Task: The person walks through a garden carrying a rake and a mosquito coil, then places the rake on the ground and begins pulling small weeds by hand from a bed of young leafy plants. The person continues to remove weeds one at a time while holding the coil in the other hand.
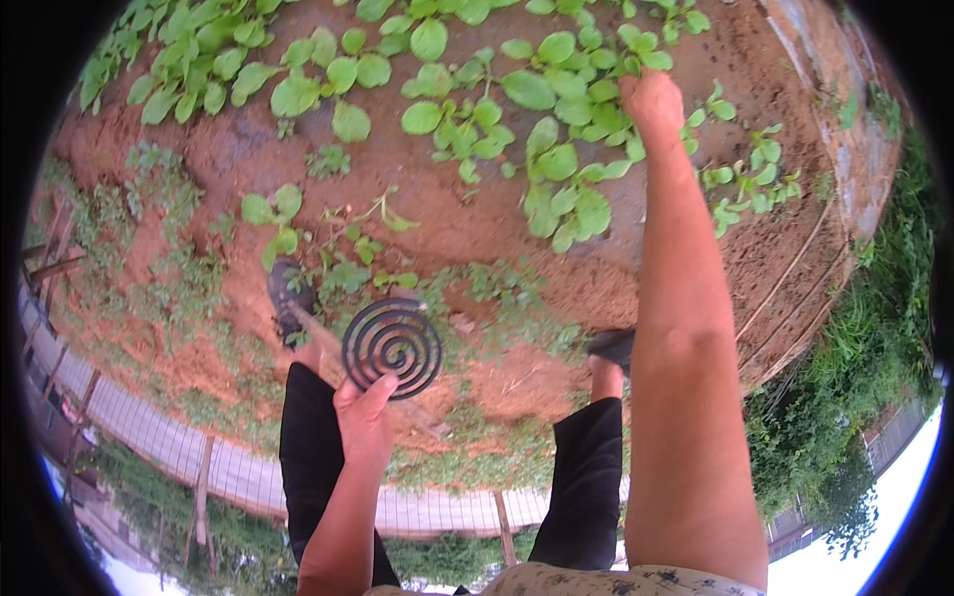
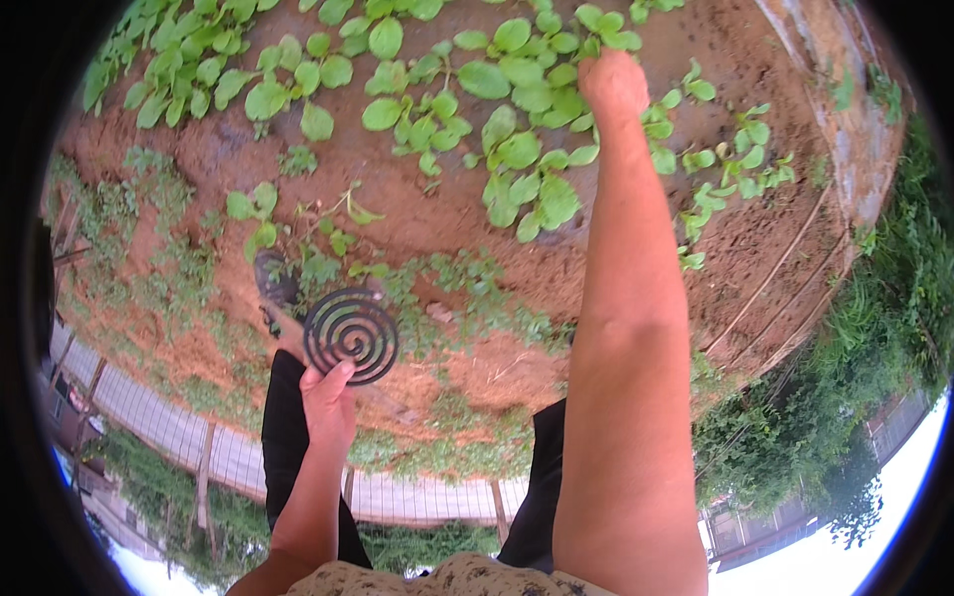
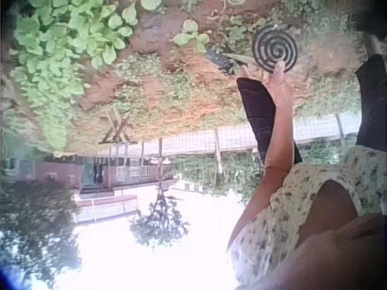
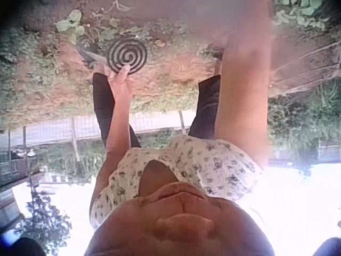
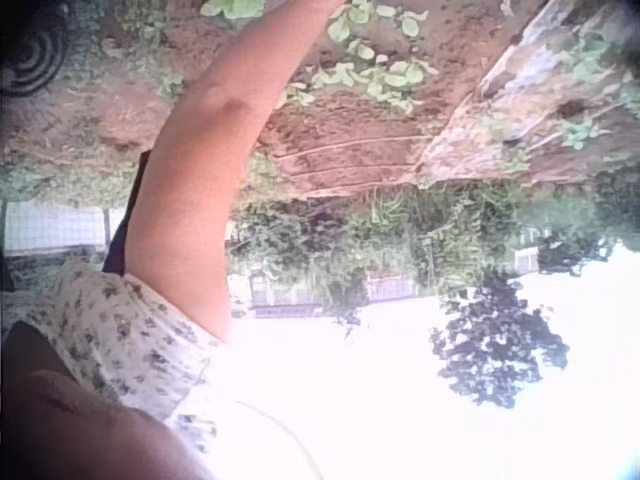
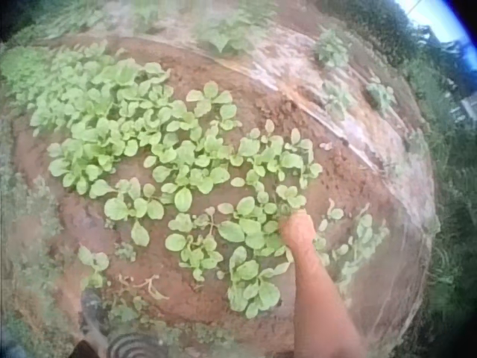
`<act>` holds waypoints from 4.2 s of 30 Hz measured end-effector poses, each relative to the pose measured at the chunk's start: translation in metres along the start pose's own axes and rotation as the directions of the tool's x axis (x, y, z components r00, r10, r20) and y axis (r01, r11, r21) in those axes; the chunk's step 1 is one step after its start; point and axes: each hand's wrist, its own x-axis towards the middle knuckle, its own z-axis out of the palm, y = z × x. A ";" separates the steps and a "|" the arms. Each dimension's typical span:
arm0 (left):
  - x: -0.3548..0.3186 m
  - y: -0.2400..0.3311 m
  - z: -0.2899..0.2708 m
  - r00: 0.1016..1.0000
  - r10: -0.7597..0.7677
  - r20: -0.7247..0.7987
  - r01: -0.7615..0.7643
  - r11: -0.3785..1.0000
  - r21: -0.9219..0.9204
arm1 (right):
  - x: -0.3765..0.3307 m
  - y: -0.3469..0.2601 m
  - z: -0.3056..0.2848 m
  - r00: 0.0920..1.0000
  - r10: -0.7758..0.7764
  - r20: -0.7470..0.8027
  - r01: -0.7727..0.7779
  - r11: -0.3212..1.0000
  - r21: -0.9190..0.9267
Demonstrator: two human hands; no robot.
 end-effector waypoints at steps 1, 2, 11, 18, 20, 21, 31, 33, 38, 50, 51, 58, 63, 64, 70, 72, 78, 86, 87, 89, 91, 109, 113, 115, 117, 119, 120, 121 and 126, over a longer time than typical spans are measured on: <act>0.000 0.001 0.000 0.999 0.017 -0.031 -0.017 1.000 -0.002 | 0.002 0.008 -0.001 0.999 -0.013 -0.047 0.014 1.000 0.004; 0.003 0.000 0.002 0.999 0.037 -0.013 -0.037 0.999 -0.001 | 0.010 0.025 0.004 0.995 -0.051 -0.081 0.054 0.998 0.033; 0.017 0.023 -0.005 0.964 0.239 -0.120 -0.234 0.971 0.052 | -0.003 0.012 -0.025 0.998 0.033 0.049 -0.035 0.998 0.048; 0.021 0.039 -0.013 0.953 0.264 -0.147 -0.267 0.964 0.004 | -0.003 -0.024 -0.036 0.994 -0.005 0.113 0.014 0.997 -0.078; 0.020 0.043 -0.011 0.956 0.260 -0.132 -0.263 0.965 -0.004 | -0.001 -0.028 -0.036 0.990 -0.007 0.140 0.026 0.990 -0.136; 0.019 0.044 -0.011 0.958 0.258 -0.124 -0.261 0.965 -0.009 | -0.002 -0.027 -0.034 0.993 -0.014 0.117 0.029 0.991 -0.132; 0.017 0.044 -0.010 0.972 0.221 -0.085 -0.224 0.974 -0.024 | 0.002 -0.026 -0.021 0.997 0.044 0.063 -0.041 0.997 -0.059; 0.017 0.044 -0.011 0.973 0.215 -0.079 -0.218 0.976 -0.027 | -0.002 -0.028 -0.021 0.997 0.049 0.059 -0.046 0.997 -0.061; 0.018 0.045 -0.007 0.977 0.204 -0.066 -0.206 0.978 -0.032 | -0.002 -0.028 -0.020 0.999 0.032 0.043 -0.029 0.998 -0.056; 0.018 0.045 -0.011 0.979 0.198 -0.048 -0.200 0.980 -0.019 | -0.042 0.014 -0.047 0.975 0.222 -0.008 -0.014 0.097 0.995; 0.018 0.044 -0.012 0.979 0.198 -0.040 -0.199 0.980 -0.016 | -0.051 0.023 -0.047 0.985 0.167 0.031 -0.026 -0.033 0.999; 0.021 0.043 -0.010 0.985 0.172 -0.012 -0.173 0.984 -0.037 | -0.092 0.042 -0.037 0.983 -0.081 0.163 -0.181 -0.372 0.911; 0.019 0.045 -0.006 0.987 0.158 -0.003 -0.158 0.987 -0.034 | -0.067 0.006 -0.048 0.973 -0.056 0.224 -0.230 -0.145 0.962; 0.019 0.044 -0.006 0.988 0.154 -0.005 -0.154 0.988 -0.025 | -0.063 -0.004 -0.051 0.968 -0.064 0.242 -0.245 -0.044 0.969; 0.018 0.045 -0.004 0.989 0.146 0.012 -0.146 0.989 -0.015 | -0.077 -0.001 -0.046 0.960 0.017 0.278 -0.277 -0.044 0.960; 0.017 0.047 -0.006 0.989 0.148 0.003 -0.148 0.989 -0.010 | -0.091 0.014 -0.042 0.919 0.063 0.388 -0.393 0.195 0.899; 0.018 0.045 -0.012 0.991 0.132 0.011 -0.132 0.991 -0.008 | -0.110 0.007 -0.003 0.987 0.113 0.111 -0.122 0.989 0.078; 0.019 0.041 -0.012 0.993 0.112 0.041 -0.112 0.994 0.000 | -0.091 0.015 0.020 0.988 -0.096 0.120 0.098 0.995 -0.014; 0.018 0.041 -0.013 0.993 0.112 0.041 -0.112 0.994 0.001 | -0.094 0.017 0.020 0.990 -0.102 0.094 0.102 0.995 0.003; 0.018 0.041 -0.013 0.993 0.111 0.041 -0.110 0.994 -0.004 | -0.098 0.026 0.013 1.000 0.017 0.021 -0.022 0.962 0.272; 0.017 0.043 -0.013 0.994 0.106 0.033 -0.106 0.994 -0.008 | -0.109 0.032 0.002 0.990 0.124 0.065 -0.138 0.782 0.608; 0.023 0.047 -0.020 0.948 0.260 -0.184 -0.281 0.954 -0.100 | -0.213 -0.140 -0.015 0.931 0.240 0.274 -0.229 -0.200 0.953; 0.019 0.063 -0.020 0.909 0.301 -0.288 -0.335 0.939 -0.076 | -0.238 -0.187 -0.007 0.947 0.028 0.319 -0.313 -0.129 0.941; 0.019 0.067 -0.033 0.886 0.330 -0.326 -0.371 0.926 -0.072 | -0.256 -0.222 0.007 0.965 -0.082 0.249 -0.256 -0.097 0.962; 0.023 0.067 -0.034 0.887 0.325 -0.329 -0.366 0.928 -0.071 | -0.262 -0.247 0.023 0.907 -0.261 0.329 -0.288 0.183 0.940; 0.022 0.070 -0.036 0.882 0.337 -0.331 -0.380 0.922 -0.072 | -0.273 -0.255 0.025 0.899 -0.327 0.292 -0.121 0.457 0.881; 0.023 0.071 -0.033 0.877 0.336 -0.343 -0.383 0.921 -0.076 | -0.276 -0.253 0.033 0.936 -0.296 0.188 -0.035 0.454 0.890; 0.024 0.070 -0.031 0.877 0.338 -0.341 -0.381 0.922 -0.068 | -0.277 -0.249 0.041 0.961 -0.267 0.078 0.054 0.454 0.889; 0.028 0.060 -0.036 0.896 0.337 -0.290 -0.377 0.921 -0.093 | -0.247 -0.158 0.029 0.990 -0.139 0.000 0.038 0.273 0.961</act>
